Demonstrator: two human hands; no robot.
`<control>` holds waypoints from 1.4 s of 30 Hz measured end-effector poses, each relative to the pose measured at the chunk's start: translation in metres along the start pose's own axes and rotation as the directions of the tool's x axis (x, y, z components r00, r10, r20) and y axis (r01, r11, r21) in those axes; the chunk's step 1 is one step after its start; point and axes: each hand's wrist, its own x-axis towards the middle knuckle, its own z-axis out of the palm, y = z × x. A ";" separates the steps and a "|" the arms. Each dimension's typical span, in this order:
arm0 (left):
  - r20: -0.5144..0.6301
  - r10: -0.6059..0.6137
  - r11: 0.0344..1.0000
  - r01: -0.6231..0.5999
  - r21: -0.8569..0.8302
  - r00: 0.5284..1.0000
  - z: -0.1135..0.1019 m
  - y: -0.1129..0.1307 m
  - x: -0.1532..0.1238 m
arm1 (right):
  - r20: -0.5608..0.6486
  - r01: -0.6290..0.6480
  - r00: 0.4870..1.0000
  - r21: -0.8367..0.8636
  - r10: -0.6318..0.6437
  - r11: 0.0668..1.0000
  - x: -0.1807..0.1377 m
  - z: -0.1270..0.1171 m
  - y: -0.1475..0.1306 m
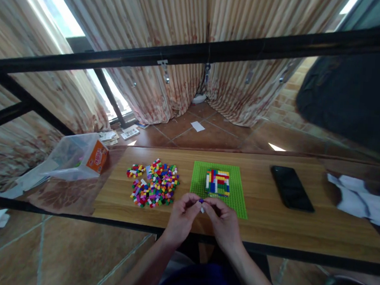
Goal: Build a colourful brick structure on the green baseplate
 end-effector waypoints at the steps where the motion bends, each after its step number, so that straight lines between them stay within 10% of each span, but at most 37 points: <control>1: 0.010 -0.015 1.000 0.015 -0.012 1.000 0.002 -0.003 0.001 | -0.001 -0.021 1.000 0.010 0.021 1.000 -0.001 -0.002 0.001; 14: 0.155 -0.078 0.993 0.091 -0.078 0.985 0.010 -0.010 0.013 | 0.002 -0.102 0.995 0.082 0.102 0.991 0.001 -0.021 0.005; 22: 0.000 -0.058 0.998 0.058 -0.012 0.998 -0.010 -0.026 0.021 | -0.168 0.082 0.980 -0.148 -0.107 0.986 0.035 -0.040 0.012; 29: 0.058 0.018 0.991 -0.025 0.131 0.998 -0.019 -0.038 0.020 | -0.040 0.232 0.952 -0.555 -0.304 0.799 0.077 -0.046 0.013; 42: 0.102 0.038 0.990 -0.052 0.133 0.994 -0.022 -0.045 0.021 | -0.014 0.158 0.954 -0.826 -0.299 0.542 0.080 -0.031 0.009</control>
